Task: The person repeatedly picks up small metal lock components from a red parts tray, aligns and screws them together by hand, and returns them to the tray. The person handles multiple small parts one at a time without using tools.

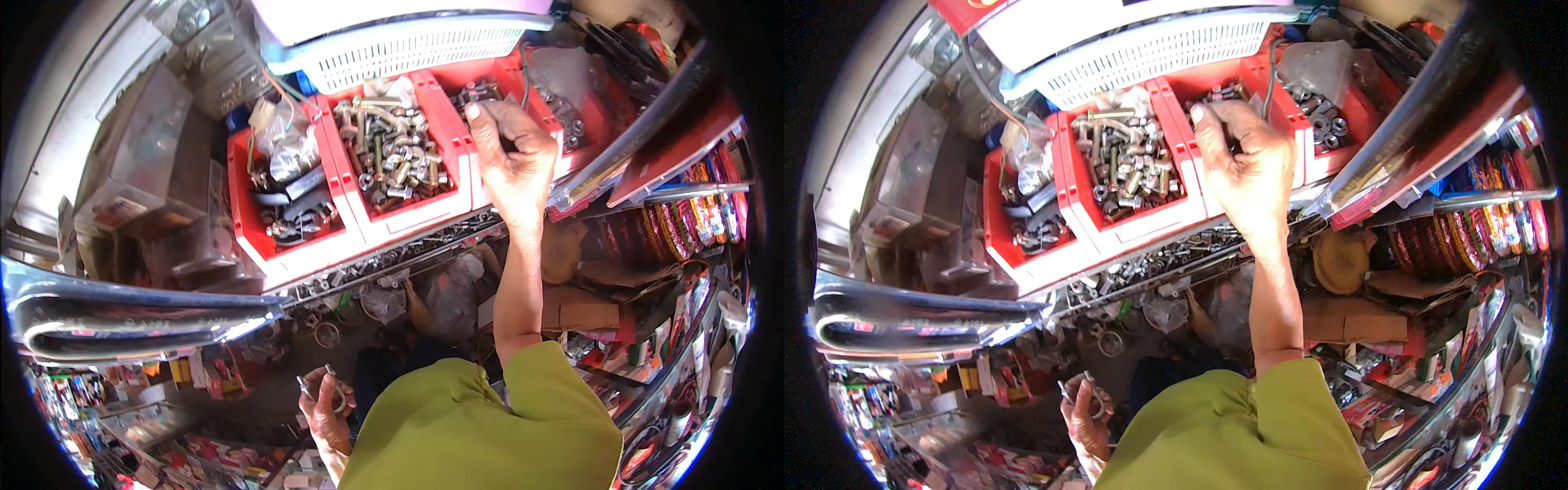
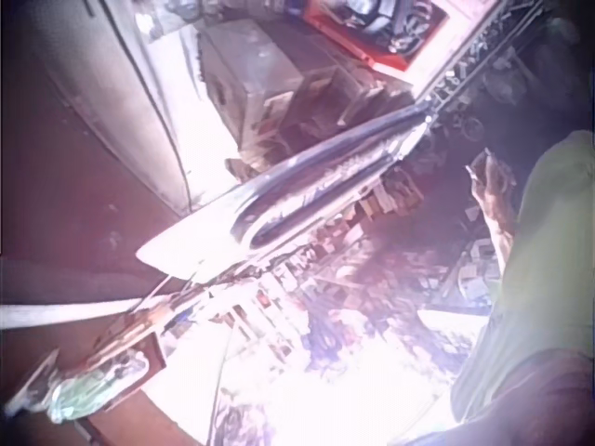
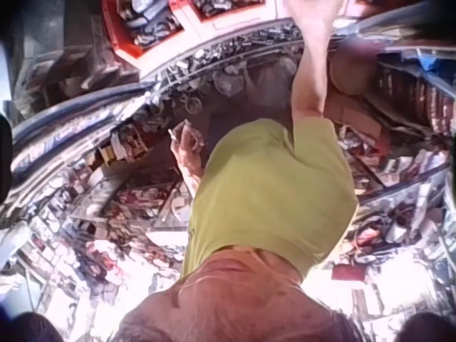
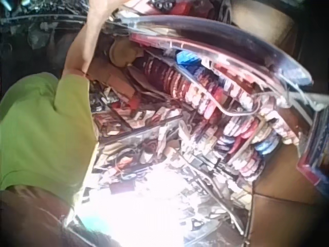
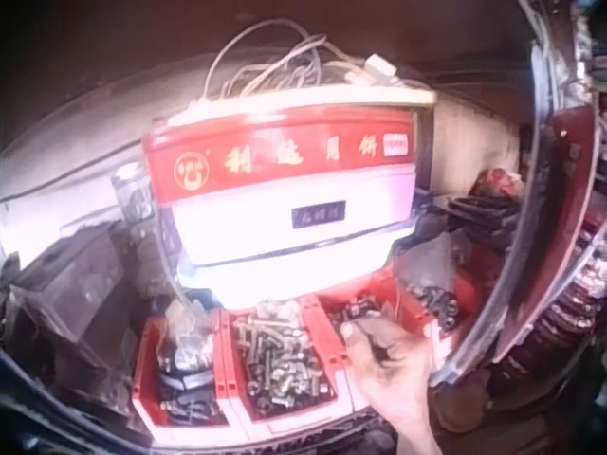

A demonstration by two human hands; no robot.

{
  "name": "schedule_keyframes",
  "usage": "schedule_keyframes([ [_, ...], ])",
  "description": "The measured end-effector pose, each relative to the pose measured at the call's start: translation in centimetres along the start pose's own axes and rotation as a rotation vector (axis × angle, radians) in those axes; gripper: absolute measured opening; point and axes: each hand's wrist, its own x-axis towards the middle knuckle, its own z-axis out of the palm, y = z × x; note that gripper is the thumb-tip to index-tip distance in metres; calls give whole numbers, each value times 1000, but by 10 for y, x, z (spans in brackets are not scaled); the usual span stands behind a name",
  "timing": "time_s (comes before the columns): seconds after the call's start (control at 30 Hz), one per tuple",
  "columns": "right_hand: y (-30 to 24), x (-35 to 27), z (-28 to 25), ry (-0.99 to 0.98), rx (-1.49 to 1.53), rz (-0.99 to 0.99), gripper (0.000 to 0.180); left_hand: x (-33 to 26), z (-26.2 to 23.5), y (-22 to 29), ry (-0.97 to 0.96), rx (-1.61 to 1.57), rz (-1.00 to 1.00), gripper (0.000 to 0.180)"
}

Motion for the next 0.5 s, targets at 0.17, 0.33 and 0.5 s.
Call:
schedule_keyframes([
  [0.17,-3,-3,14,-64,-9,43,8,1,-16,5,-57,37,-71,37],
  [0.33,24,-11,23,-193,-104,-17,21,-20,-21,39,-42,142,-150,27],
  [0.5,59,-18,-29,-227,-205,-63,30,-24,-32,35,-258,320,-55,29],
])
